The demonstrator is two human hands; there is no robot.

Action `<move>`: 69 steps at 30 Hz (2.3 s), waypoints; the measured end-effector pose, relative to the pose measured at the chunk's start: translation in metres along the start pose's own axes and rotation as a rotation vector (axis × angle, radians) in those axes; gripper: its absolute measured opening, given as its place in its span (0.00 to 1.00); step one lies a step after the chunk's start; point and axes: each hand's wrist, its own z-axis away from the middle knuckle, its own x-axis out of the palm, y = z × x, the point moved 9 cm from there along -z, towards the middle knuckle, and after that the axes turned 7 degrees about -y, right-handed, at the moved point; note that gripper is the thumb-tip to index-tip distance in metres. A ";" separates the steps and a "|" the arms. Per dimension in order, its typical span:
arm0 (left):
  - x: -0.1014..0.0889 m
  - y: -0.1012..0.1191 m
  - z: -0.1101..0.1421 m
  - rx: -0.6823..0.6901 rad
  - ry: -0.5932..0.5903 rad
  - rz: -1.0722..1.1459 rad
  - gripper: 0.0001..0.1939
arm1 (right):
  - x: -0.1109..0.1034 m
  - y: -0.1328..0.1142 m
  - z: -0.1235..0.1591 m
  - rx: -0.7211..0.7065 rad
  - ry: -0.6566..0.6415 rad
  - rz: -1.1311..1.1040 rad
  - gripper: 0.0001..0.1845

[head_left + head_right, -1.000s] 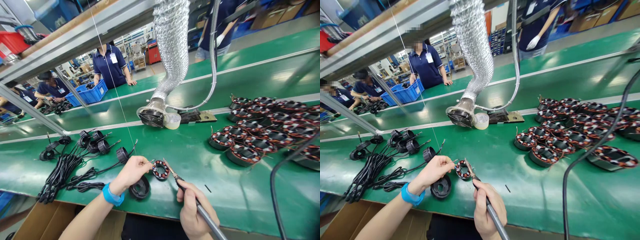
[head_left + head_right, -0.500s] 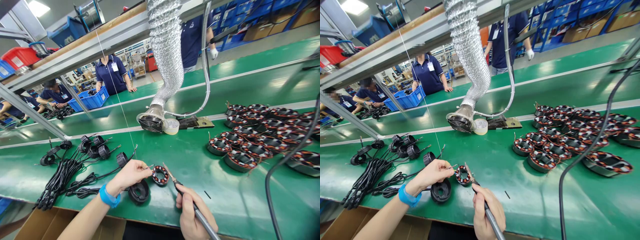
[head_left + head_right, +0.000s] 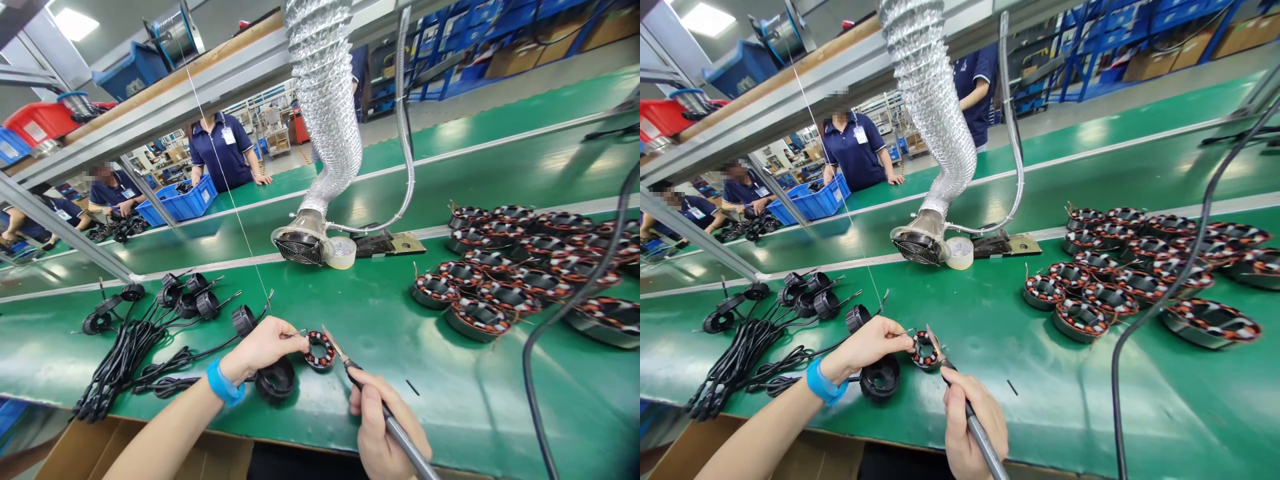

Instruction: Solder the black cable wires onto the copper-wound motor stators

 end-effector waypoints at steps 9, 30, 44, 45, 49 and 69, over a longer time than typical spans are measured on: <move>-0.011 -0.011 0.007 -0.049 0.024 0.267 0.16 | 0.000 0.000 0.001 0.006 -0.005 -0.013 0.11; -0.010 -0.003 0.004 -0.062 0.183 0.112 0.20 | -0.001 -0.007 -0.003 -0.018 0.007 0.041 0.10; -0.015 -0.005 0.003 -0.023 0.325 0.147 0.13 | 0.001 -0.012 -0.006 -0.048 -0.029 0.047 0.10; -0.014 -0.002 0.002 -0.002 0.330 0.109 0.14 | 0.001 -0.011 -0.006 -0.046 -0.025 0.049 0.10; -0.012 0.007 0.001 0.023 0.333 -0.124 0.23 | 0.001 -0.012 -0.005 -0.048 -0.007 0.072 0.10; -0.030 0.019 -0.058 -0.005 0.241 0.226 0.21 | -0.091 0.046 -0.100 -0.219 -0.058 1.032 0.23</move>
